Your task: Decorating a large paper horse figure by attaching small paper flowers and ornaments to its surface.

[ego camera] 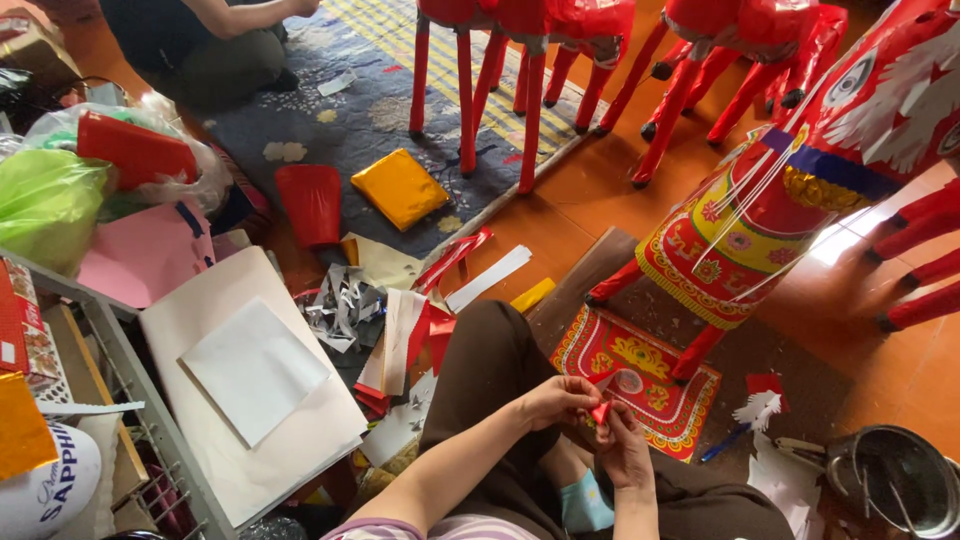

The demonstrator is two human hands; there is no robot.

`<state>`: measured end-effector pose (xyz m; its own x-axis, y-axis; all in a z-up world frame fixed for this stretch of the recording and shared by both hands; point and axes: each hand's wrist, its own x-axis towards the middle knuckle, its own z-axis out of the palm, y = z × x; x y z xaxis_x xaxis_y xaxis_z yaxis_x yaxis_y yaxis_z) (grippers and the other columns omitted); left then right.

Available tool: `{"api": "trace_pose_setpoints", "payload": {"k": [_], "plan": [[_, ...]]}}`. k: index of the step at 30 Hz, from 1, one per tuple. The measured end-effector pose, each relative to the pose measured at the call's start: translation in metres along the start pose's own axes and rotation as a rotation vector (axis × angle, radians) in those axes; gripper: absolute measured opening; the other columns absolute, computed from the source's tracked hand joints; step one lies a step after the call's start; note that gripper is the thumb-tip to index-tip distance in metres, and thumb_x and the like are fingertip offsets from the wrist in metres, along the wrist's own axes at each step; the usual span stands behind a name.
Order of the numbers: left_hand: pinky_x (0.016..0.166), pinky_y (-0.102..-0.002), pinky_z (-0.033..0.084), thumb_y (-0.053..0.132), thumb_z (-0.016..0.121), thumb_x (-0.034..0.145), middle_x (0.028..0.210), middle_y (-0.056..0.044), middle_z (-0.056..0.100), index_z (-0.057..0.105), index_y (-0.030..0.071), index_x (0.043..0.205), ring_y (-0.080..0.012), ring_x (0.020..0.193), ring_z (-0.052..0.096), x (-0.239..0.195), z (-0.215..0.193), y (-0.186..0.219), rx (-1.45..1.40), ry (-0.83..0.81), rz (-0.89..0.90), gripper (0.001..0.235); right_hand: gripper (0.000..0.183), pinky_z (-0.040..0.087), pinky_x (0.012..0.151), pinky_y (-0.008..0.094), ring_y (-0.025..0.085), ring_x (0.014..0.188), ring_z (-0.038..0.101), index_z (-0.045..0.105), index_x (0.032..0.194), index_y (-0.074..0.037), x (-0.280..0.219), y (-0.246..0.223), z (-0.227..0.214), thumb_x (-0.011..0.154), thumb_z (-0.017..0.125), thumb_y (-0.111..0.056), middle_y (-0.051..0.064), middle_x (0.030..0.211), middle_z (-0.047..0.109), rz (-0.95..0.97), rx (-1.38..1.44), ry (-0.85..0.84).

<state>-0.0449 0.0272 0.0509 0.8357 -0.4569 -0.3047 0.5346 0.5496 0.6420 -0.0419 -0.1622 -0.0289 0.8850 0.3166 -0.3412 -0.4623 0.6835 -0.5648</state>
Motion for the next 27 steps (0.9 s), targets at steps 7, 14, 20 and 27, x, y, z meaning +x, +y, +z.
{"api": "trace_pose_setpoints", "payload": {"k": [7, 14, 20, 27], "plan": [[0.06, -0.018, 0.052, 0.007, 0.07, 0.083, 0.076, -0.006, 0.07, 0.062, 0.011, 0.086, -0.0104, 0.064, 0.065, 0.003, -0.003, -0.001, 0.193, 0.073, 0.104, 0.009, 0.009, 0.052, 0.056, 0.027, 0.018, 0.06, 0.06, 0.06, 0.096, -0.014, -0.018, -0.009, 0.034, 0.091, 0.062, -0.007, 0.01, 0.079, 0.066, 0.045, -0.126, -0.108], [0.056, -0.017, 0.04, 0.005, 0.06, 0.079, 0.078, 0.003, 0.06, 0.058, 0.014, 0.088, -0.0031, 0.065, 0.052, 0.019, -0.023, -0.016, 0.566, 0.128, 0.198, 0.013, 0.01, 0.052, 0.058, 0.03, 0.017, 0.06, 0.059, 0.059, 0.091, -0.012, -0.016, -0.003, 0.03, 0.088, 0.066, -0.006, 0.007, 0.08, 0.065, 0.038, -0.325, -0.044], [0.062, -0.021, 0.044, 0.005, 0.061, 0.08, 0.081, -0.001, 0.064, 0.062, 0.01, 0.098, -0.0074, 0.071, 0.057, 0.021, -0.036, -0.009, 0.814, 0.001, 0.214, 0.019, 0.011, 0.057, 0.059, 0.035, 0.021, 0.059, 0.062, 0.059, 0.086, -0.007, -0.026, -0.007, 0.053, 0.085, 0.069, -0.003, 0.01, 0.071, 0.062, 0.013, -0.453, 0.048], [0.078, -0.026, 0.046, 0.012, 0.061, 0.083, 0.097, 0.001, 0.071, 0.066, 0.015, 0.101, -0.0115, 0.086, 0.063, 0.027, -0.031, -0.006, 1.159, 0.011, 0.301, 0.019, 0.012, 0.062, 0.069, 0.044, 0.028, 0.067, 0.068, 0.059, 0.081, -0.003, -0.027, -0.004, 0.059, 0.081, 0.07, 0.001, 0.018, 0.074, 0.067, -0.026, -0.406, 0.034]]}}
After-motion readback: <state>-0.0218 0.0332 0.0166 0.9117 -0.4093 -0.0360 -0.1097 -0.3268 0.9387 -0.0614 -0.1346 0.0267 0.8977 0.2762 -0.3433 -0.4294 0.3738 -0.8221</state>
